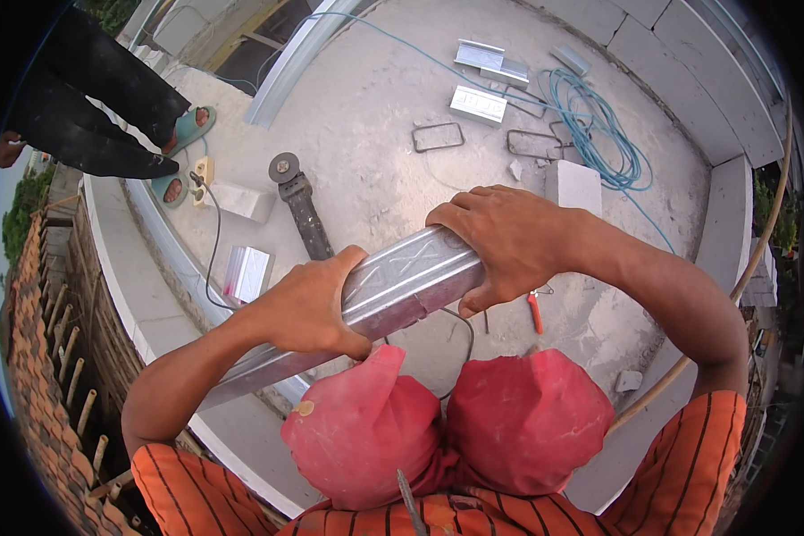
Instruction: The person cuts a metal channel using a grinder and then uses tin snips to notch and bend the end by hand.
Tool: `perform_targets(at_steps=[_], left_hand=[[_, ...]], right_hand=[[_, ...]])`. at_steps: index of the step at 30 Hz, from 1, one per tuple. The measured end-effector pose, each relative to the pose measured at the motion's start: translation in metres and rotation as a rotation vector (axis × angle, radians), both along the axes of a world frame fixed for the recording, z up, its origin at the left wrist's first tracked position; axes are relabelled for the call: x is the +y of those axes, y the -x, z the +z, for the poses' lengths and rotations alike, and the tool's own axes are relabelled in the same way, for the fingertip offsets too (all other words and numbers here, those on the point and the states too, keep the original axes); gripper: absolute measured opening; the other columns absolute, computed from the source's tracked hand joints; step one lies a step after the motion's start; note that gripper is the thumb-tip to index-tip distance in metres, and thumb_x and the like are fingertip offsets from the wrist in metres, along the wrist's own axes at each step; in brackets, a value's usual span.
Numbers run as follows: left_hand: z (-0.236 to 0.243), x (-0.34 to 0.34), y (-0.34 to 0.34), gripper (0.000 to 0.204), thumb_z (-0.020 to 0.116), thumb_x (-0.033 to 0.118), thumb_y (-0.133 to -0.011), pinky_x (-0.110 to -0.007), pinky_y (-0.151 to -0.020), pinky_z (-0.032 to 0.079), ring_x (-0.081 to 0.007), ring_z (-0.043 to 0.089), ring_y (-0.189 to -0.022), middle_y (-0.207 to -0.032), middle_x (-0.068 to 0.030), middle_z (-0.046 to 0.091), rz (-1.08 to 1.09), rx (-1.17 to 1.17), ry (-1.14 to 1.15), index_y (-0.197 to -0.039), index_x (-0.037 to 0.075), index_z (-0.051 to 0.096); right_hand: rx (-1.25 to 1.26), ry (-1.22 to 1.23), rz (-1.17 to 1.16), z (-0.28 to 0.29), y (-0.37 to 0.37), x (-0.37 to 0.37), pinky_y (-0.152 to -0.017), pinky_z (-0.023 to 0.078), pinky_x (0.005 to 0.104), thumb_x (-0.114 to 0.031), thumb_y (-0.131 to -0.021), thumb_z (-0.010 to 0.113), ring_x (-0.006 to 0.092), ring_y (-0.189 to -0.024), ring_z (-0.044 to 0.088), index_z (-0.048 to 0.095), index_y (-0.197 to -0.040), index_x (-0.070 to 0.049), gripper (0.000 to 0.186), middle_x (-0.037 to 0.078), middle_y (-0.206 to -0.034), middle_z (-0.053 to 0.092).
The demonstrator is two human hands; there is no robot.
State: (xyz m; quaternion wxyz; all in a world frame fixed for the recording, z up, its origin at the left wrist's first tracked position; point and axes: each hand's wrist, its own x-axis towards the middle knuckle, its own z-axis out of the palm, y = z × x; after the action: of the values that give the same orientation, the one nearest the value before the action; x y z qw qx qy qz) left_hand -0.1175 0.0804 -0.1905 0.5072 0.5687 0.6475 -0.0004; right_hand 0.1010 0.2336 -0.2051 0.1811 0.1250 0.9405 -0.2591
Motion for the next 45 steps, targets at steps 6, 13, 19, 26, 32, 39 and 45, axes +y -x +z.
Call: perform_targets(at_steps=[6, 13, 19, 26, 32, 39, 45], left_hand=[[-0.003, -0.007, 0.003, 0.09, 0.08, 0.033, -0.062, -0.039, -0.083, 0.049, -0.0339, 0.065, -0.092, -0.102, -0.0233, 0.065, -0.037, -0.033, 0.096, -0.134, -0.004, 0.04], [0.02, -0.001, -0.007, 0.086, 0.079, 0.033, -0.064, -0.043, -0.082, 0.05, -0.0388, 0.067, -0.092, -0.099, -0.0272, 0.065, -0.028, 0.147, 0.065, -0.131, -0.004, 0.039], [0.021, -0.009, -0.005, 0.086, 0.08, 0.043, -0.067, -0.044, -0.082, 0.053, -0.0441, 0.067, -0.092, -0.099, -0.0329, 0.065, -0.045, 0.179, -0.051, -0.124, -0.009, 0.041], [0.036, 0.004, 0.026, 0.088, 0.08, 0.05, -0.076, -0.036, -0.088, 0.049, -0.0253, 0.063, -0.104, -0.11, -0.0176, 0.064, 0.038, -0.376, 0.216, -0.135, -0.003, 0.041], [0.001, 0.003, 0.04, 0.096, 0.07, 0.053, -0.084, -0.037, -0.099, 0.045, -0.0283, 0.053, -0.122, -0.135, -0.0213, 0.051, 0.068, -0.815, 0.454, -0.149, -0.005, 0.029], [-0.005, 0.007, 0.032, 0.096, 0.07, 0.048, -0.084, -0.037, -0.101, 0.043, -0.0272, 0.052, -0.123, -0.137, -0.02, 0.049, 0.118, -0.99, 0.594, -0.15, -0.006, 0.027], [0.007, 0.026, 0.015, 0.104, 0.081, 0.054, -0.069, -0.037, -0.1, 0.044, -0.0305, 0.058, -0.117, -0.125, -0.0263, 0.057, 0.161, -0.531, 0.029, -0.141, -0.007, 0.038]], right_hand=[[0.047, 0.059, 0.022, -0.014, 0.002, -0.005, -0.096, 0.048, 0.0443, -0.039, -0.063, 0.08, 0.0336, -0.103, 0.064, 0.053, -0.123, 0.003, 0.079, 0.02, -0.107, 0.064], [0.198, -0.132, 0.023, -0.022, 0.006, -0.007, -0.101, 0.044, 0.0435, -0.041, -0.062, 0.082, 0.0328, -0.111, 0.06, 0.053, -0.127, -0.002, 0.081, 0.017, -0.114, 0.062], [0.312, -0.243, -0.004, -0.019, 0.003, -0.014, -0.104, 0.041, 0.0413, -0.042, -0.061, 0.086, 0.0298, -0.116, 0.056, 0.052, -0.129, -0.007, 0.083, 0.013, -0.118, 0.06], [0.825, -0.607, -0.012, -0.007, -0.008, -0.025, -0.088, 0.042, 0.0385, -0.013, -0.07, 0.071, 0.0222, -0.098, 0.057, 0.059, -0.115, -0.01, 0.046, 0.005, -0.106, 0.061], [0.994, -0.725, -0.051, 0.004, -0.007, -0.031, -0.084, 0.042, 0.0349, -0.018, -0.074, 0.071, 0.0168, -0.094, 0.06, 0.063, -0.109, -0.016, 0.036, -0.001, -0.104, 0.062], [1.071, -0.782, -0.059, -0.006, -0.007, -0.027, -0.087, 0.04, 0.0337, -0.022, -0.073, 0.072, 0.0151, -0.095, 0.059, 0.063, -0.108, -0.021, 0.037, -0.003, -0.106, 0.062], [1.065, -0.947, -0.239, -0.028, 0.009, -0.002, -0.106, 0.032, 0.0411, -0.018, -0.073, 0.077, 0.0226, -0.124, 0.045, 0.056, -0.12, -0.029, 0.053, 0.002, -0.128, 0.051]])
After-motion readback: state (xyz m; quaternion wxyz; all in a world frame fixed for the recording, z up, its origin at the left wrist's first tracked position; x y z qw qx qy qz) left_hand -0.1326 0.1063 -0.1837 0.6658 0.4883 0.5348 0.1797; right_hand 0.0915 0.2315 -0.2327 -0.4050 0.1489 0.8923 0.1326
